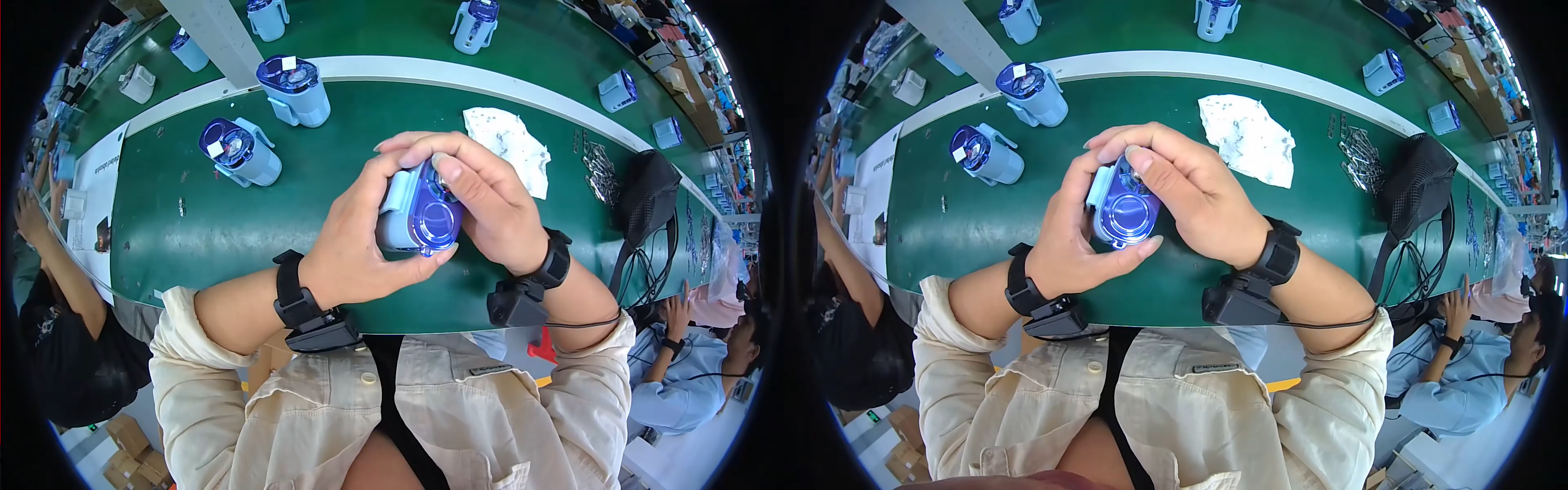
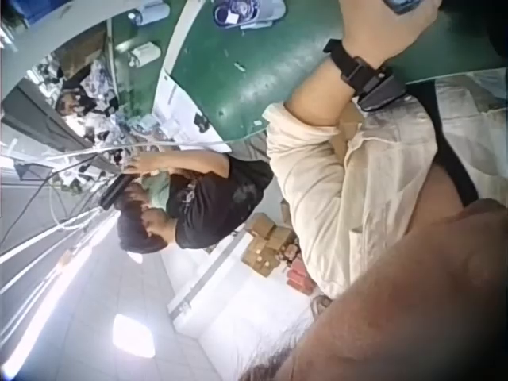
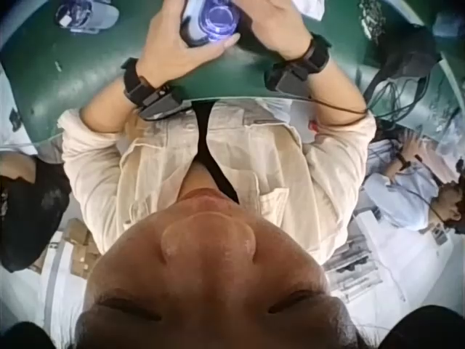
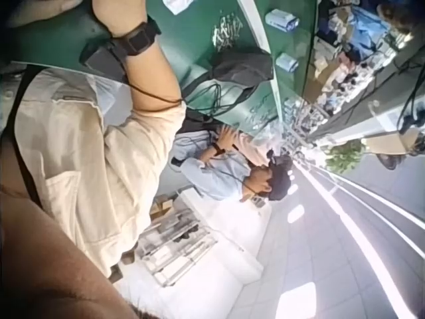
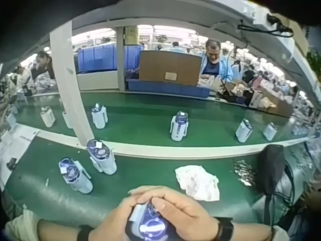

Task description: The person picks up a blue device from the conveyor belt, peels a small white sticker from a sheet, and presses it onto the device's top surface. After pressing the sticker down, the person places the device back onto the belt and repeats the process.

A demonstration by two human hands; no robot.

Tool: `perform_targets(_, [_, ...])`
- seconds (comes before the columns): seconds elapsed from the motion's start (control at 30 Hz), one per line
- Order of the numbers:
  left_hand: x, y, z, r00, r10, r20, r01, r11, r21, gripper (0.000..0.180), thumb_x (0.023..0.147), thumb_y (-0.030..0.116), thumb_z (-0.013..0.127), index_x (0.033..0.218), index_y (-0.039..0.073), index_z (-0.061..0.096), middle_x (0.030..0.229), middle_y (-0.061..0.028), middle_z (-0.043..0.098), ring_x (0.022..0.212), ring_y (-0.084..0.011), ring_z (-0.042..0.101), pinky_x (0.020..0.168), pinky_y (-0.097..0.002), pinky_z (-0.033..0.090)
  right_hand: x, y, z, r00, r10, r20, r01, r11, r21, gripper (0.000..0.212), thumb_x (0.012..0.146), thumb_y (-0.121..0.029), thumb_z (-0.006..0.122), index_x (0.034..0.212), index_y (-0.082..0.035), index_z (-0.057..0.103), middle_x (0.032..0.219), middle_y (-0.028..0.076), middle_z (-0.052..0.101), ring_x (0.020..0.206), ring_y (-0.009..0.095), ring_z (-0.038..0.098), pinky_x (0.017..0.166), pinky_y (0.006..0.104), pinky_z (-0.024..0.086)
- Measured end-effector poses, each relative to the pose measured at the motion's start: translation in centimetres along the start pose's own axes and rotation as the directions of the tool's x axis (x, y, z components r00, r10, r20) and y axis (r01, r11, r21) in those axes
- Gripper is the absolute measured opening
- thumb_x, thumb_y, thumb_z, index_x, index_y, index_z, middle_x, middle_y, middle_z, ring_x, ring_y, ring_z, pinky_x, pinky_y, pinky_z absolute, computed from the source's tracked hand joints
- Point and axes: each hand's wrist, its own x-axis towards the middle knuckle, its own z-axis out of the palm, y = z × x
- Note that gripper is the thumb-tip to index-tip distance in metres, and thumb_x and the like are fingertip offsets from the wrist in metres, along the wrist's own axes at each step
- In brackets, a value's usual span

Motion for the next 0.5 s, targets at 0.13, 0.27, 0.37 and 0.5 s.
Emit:
perform_targets(0.13, [0.3,0.1,-0.4,0.999,-0.014,0.030,0.013,1.000,0.020,0.082,0.059,0.027,0.090,0.124,0.003,0.045,0.113,-0.0157,0.058,0.100,-0.0276,0.061,0.083,-0.0368,0.051,0.2,-0.6,-0.4,0.999,0.010,0.034,-0.011,1.000,0.014,0.028,0.103,-0.018,0.038,0.116,0.001,0.054,0.129,0.019,0.054,0.117,0.024,0.053,0.102,0.0344,0.040])
perform_targets(0.27, [0.2,0.5,-0.3,0.998,0.065,0.007,-0.065,0.990,0.122,0.081,0.056,0.028,0.091,0.120,0.003,0.049,0.114,-0.0152,0.058,0.101,-0.0287,0.061,0.083,-0.0365,0.051,0.0,-1.1,-0.1,0.993,-0.064,0.100,0.082,0.978,-0.190,0.027,0.102,-0.017,0.038,0.113,0.001,0.055,0.130,0.020,0.053,0.119,0.024,0.052,0.103,0.0351,0.039])
perform_targets(0.37, [0.3,0.6,-0.2,0.995,0.098,0.003,-0.096,0.966,0.238,0.082,0.055,0.029,0.092,0.121,0.004,0.049,0.114,-0.0149,0.058,0.103,-0.0301,0.060,0.085,-0.0368,0.050,-0.3,-0.2,0.7,0.993,-0.116,0.001,0.112,0.957,-0.267,0.028,0.101,-0.016,0.040,0.115,0.001,0.057,0.131,0.020,0.052,0.122,0.025,0.050,0.103,0.0360,0.039])
perform_targets(0.5, [0.6,0.4,-0.5,0.984,0.180,-0.011,-0.173,0.958,0.227,0.083,0.054,0.029,0.092,0.121,0.005,0.050,0.116,-0.0157,0.057,0.105,-0.0326,0.059,0.086,-0.0380,0.050,0.1,-1.6,0.5,0.995,0.066,0.077,-0.079,0.980,0.180,0.029,0.100,-0.014,0.043,0.121,0.002,0.056,0.132,0.021,0.052,0.124,0.027,0.049,0.104,0.0374,0.038])
